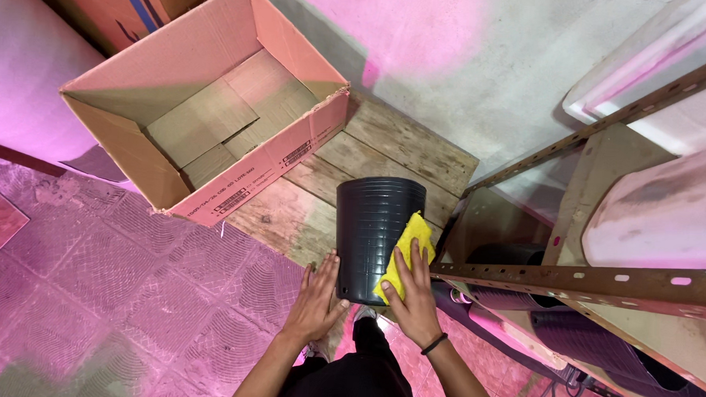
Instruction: The person wipes the interior and exterior of several black plastic plant pots using a yellow cloth and then places the cleaned pots onto a metal shelf.
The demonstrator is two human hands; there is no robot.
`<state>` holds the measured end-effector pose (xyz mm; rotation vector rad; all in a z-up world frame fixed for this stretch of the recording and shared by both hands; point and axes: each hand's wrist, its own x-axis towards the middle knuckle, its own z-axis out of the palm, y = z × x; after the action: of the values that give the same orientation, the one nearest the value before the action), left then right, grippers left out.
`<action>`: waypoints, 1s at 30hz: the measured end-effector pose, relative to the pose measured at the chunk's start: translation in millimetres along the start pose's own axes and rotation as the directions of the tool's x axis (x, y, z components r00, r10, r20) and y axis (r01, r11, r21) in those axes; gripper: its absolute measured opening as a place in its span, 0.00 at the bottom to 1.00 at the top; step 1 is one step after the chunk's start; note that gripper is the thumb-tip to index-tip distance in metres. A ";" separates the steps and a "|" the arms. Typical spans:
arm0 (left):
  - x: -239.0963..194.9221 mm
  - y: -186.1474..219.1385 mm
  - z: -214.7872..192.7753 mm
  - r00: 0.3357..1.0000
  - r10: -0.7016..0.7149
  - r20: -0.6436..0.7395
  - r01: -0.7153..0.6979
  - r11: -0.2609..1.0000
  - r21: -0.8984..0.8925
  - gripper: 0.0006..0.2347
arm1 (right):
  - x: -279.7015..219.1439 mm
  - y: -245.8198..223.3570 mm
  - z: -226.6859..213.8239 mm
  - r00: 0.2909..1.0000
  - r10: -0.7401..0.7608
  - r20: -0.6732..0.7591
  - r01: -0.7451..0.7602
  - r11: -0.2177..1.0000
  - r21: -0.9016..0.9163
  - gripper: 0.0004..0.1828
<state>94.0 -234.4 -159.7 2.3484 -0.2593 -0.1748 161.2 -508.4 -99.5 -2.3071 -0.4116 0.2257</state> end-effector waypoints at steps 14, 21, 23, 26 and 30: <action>47.7 64.4 18.4 0.962 0.170 -0.215 -0.165 0.985 0.042 0.48 | -30.9 15.4 7.8 0.942 -0.280 0.183 0.318 0.919 -0.234 0.35; 43.1 45.8 12.4 0.954 0.183 -0.238 -0.160 0.981 0.110 0.51 | 75.5 51.1 13.8 0.979 0.130 0.159 -0.136 0.990 0.027 0.46; 42.0 36.6 7.9 0.951 0.178 -0.253 -0.150 0.981 0.127 0.50 | 70.7 32.4 15.3 0.977 0.176 0.118 -0.190 0.975 0.118 0.45; 25.5 22.6 5.1 0.963 0.117 -0.244 -0.107 0.993 0.056 0.50 | 23.0 -3.2 11.5 0.931 -0.076 0.357 0.214 0.905 -0.367 0.40; 21.2 11.0 -3.3 0.959 0.109 -0.260 -0.110 0.994 0.012 0.49 | 65.0 22.5 21.1 0.918 -0.232 0.323 0.311 0.924 -0.222 0.38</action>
<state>113.7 -244.8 -150.7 2.3159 -0.2577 0.1871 220.8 -485.7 -132.7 -2.4496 -0.9634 0.3924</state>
